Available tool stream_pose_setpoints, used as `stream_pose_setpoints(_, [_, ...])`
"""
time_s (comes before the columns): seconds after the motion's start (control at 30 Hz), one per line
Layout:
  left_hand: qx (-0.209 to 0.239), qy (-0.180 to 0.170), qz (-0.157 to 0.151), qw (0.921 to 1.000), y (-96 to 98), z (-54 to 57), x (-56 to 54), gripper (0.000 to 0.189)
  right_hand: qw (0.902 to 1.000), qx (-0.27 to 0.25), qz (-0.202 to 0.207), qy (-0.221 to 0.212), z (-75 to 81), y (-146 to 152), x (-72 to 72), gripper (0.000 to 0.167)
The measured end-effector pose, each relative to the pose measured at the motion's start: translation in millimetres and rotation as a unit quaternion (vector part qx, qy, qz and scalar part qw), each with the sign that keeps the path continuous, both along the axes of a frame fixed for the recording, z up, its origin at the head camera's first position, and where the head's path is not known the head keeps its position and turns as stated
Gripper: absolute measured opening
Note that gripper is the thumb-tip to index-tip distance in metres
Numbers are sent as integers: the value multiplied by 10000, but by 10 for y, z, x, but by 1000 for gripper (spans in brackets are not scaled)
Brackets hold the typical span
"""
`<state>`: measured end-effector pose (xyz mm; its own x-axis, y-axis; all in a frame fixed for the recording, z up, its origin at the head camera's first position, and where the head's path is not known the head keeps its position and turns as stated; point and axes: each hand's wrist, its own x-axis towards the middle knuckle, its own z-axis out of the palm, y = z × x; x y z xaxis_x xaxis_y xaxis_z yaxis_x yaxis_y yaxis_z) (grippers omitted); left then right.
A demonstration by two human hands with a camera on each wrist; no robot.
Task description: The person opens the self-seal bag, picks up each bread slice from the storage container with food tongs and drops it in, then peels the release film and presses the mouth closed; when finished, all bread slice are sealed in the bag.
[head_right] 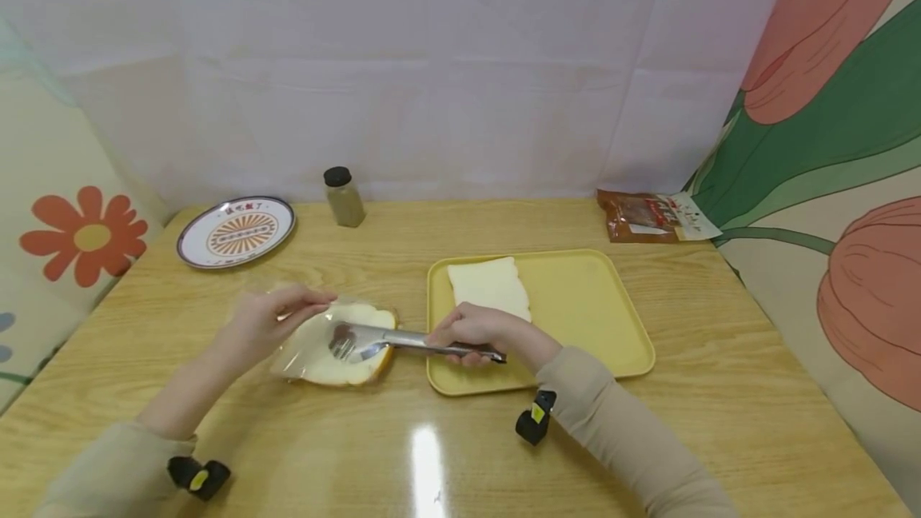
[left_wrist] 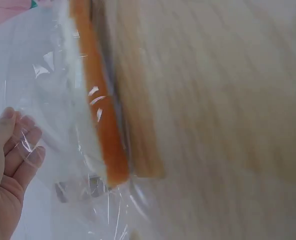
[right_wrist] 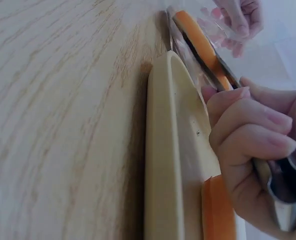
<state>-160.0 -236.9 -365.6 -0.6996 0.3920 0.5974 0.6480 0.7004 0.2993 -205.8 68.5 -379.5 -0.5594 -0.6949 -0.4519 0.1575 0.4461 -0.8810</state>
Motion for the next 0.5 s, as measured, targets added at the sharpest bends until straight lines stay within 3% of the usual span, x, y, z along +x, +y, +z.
stream_pose_setpoints(0.23, [-63,-9,-169,9998,-9,-82,-17,19,9994,-237,134,-202,-2,-5,-16,29])
stream_pose_setpoints(0.5, [464,-65,-505,9976,33,-114,-15,26,9975,-503,353,-337,53,-18,-36,34])
